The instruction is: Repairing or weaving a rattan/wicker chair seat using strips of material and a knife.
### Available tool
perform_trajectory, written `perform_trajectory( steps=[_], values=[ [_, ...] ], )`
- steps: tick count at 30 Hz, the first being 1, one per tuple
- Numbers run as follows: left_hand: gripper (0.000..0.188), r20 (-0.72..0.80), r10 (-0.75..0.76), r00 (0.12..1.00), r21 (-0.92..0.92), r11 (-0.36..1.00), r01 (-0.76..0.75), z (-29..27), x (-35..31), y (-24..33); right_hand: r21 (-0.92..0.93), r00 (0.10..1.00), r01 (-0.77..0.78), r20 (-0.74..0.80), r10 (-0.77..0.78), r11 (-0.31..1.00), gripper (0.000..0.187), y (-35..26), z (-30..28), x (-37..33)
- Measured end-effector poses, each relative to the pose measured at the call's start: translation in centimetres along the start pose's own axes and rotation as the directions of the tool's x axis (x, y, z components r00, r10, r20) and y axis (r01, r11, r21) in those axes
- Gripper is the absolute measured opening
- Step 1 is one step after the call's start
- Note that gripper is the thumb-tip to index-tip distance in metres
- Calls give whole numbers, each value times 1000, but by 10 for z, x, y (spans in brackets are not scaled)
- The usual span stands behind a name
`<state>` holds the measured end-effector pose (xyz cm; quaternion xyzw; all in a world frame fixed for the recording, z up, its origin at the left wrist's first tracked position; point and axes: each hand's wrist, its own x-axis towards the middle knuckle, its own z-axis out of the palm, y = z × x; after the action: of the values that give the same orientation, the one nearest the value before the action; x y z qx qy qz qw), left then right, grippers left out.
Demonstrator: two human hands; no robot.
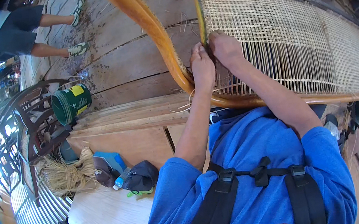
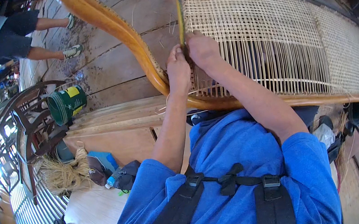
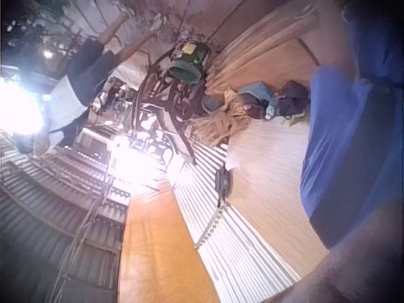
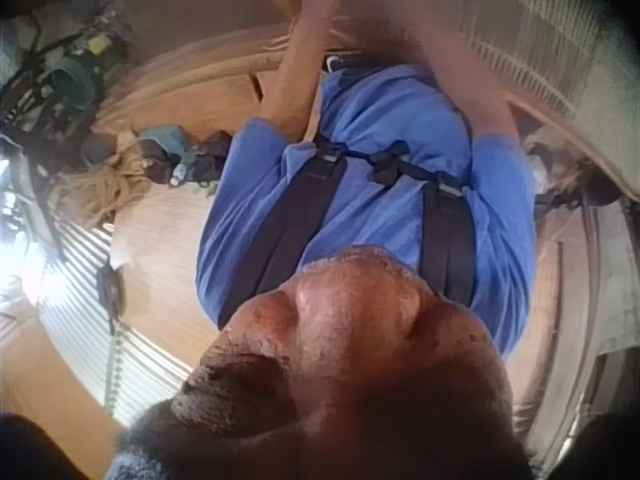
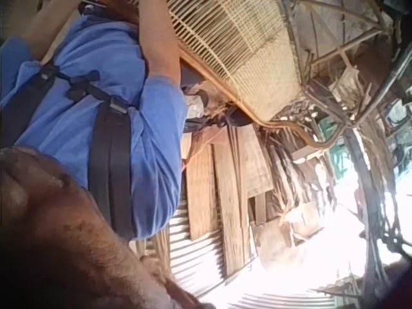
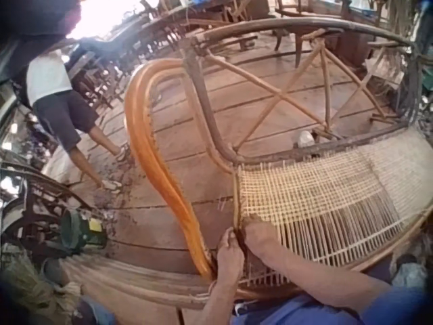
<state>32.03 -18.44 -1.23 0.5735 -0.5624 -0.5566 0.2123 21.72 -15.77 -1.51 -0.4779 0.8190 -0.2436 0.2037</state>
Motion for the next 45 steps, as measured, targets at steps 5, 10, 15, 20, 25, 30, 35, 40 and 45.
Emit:
perform_trajectory(
  steps=[5, 10, 15, 20, 25, 30, 35, 40, 45],
  values=[
    [35, -52, -12, 999, -77, 997, 8, 10, -3, 6, 158, 998, 30, -50, -22, 987, 14, 13, -1, 3],
    [33, 32, 87, 996, -32, 996, -86, 10, 8, -6, 243, 993, -5, -113, 33, 970, 10, 4, -8, 1],
    [33, 43, 4, 999, -65, 998, -1, 5, 3, -8, 371, 925, 297, -339, -170, 880, 12, 12, -34, 5],
    [34, 162, -156, 974, -154, 971, 181, 9, 3, 14, 653, 865, 33, -399, 306, 756, 16, 104, -99, 62],
    [38, 105, -180, 978, 17, 984, 180, 9, 24, -12, 637, 924, -250, -68, 376, 729, 19, 173, -101, 86],
    [47, 105, -196, 975, 143, 973, 180, 15, 16, 3, 106, 981, -118, -143, 133, 987, 17, 173, -61, 123],
    [38, 69, -205, 976, 261, 948, 181, 11, 24, -6, -33, 945, -272, -200, 261, 962, 18, 157, -51, 147],
    [52, 85, -157, 984, 288, 949, 127, 8, 22, -10, -44, 974, -212, -90, 207, 976, 14, 173, -51, 157],
    [47, 14, -112, 994, 469, 878, 92, 11, 23, -13, 8, 914, -344, -227, 337, 939, 16, 155, -44, 139]
  ],
)
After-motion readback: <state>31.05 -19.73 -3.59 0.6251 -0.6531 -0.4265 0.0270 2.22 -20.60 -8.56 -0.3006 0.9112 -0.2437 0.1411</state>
